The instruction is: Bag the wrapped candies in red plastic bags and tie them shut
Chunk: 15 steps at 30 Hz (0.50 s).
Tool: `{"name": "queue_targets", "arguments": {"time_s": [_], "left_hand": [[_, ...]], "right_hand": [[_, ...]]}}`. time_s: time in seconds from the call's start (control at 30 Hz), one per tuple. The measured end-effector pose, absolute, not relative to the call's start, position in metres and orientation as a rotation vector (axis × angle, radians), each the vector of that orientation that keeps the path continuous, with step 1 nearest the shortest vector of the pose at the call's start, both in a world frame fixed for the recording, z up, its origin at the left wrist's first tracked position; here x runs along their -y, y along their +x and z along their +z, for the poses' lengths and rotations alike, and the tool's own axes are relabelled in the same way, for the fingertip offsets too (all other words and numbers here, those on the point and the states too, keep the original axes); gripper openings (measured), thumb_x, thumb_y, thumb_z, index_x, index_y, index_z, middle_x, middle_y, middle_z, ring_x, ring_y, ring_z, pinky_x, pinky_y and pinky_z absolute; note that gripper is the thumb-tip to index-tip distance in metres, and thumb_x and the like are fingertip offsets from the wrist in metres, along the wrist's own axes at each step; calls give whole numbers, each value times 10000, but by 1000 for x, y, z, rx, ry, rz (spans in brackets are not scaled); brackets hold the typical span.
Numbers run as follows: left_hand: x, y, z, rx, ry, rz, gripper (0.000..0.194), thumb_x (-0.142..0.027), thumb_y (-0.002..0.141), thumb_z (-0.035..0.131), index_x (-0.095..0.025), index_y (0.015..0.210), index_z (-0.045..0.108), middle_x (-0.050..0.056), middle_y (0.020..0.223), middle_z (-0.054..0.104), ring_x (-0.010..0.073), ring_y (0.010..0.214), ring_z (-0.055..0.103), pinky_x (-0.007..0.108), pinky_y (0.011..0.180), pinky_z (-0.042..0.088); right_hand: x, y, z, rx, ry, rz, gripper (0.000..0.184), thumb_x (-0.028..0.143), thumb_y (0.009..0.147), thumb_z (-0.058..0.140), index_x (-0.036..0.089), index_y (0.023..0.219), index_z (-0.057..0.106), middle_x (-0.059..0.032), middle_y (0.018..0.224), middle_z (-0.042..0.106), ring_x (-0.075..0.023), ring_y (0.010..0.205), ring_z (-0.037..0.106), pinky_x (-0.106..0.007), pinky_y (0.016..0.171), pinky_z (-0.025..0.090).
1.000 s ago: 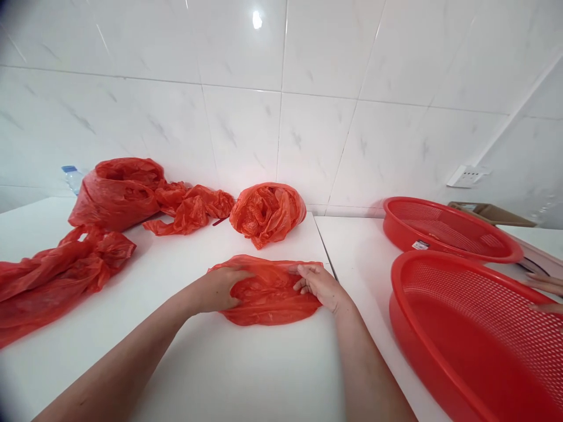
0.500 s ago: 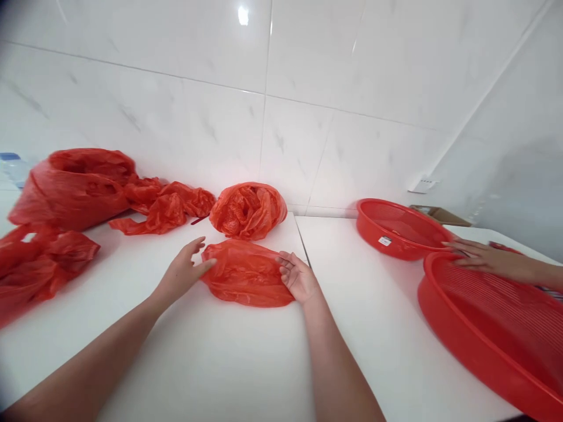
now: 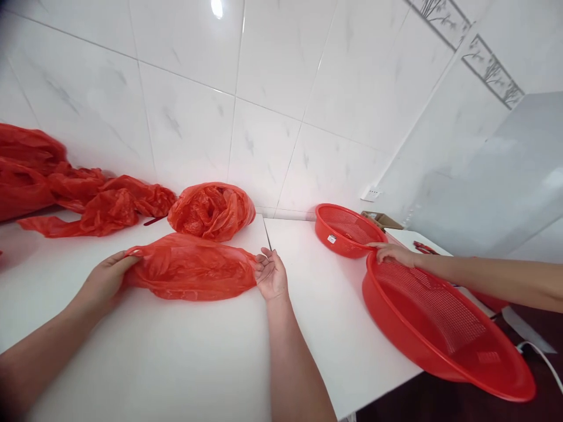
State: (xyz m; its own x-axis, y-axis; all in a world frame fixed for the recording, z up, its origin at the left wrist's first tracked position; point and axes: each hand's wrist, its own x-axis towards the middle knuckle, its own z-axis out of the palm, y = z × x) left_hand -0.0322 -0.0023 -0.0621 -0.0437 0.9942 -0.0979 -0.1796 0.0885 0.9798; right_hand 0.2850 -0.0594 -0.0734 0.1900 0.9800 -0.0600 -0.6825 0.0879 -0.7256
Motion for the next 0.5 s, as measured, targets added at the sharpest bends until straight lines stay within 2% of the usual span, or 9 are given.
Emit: {"name": "queue_targets", "arguments": {"time_s": [0.1,0.23,0.37,0.43,0.5], "left_hand": [[-3,-38,-64,-1044,861,1226,21,-218,756,600,-207,774,597,-81,668,681,116,667,605,222,640,504],[-7,-43,-66,-942,854,1152,114,-164,798,525,-196,863,613,-41,789,711,128,718,627,237,668,543],[-10,-46,-73,-846,806,1180,154,-148,764,571,-176,905,627,0,847,704,128,714,648,231,648,574],[-11,-47,-75,-827,769,1210,190,-129,735,600,-151,921,635,32,875,696,134,707,658,236,634,587],[-12,-46,-77,-818,747,1223,197,-108,734,599,-131,925,641,57,896,691,143,721,667,243,636,594]], "right_hand": [[58,287,-75,522,-764,1246,264,446,808,562,204,876,647,8,706,641,-63,500,506,-165,444,410],[57,287,-76,572,-898,1107,301,477,772,565,200,864,640,-12,709,637,-85,511,515,-197,455,416],[61,281,-68,643,-1094,828,305,485,753,547,188,790,604,-4,645,596,-100,488,484,-224,455,395],[68,278,-58,679,-1200,614,261,445,750,562,187,781,590,-4,674,594,-113,542,502,-243,512,414],[80,278,-46,706,-1273,402,233,392,745,583,191,861,604,-41,866,631,-147,727,556,-277,667,448]]}}
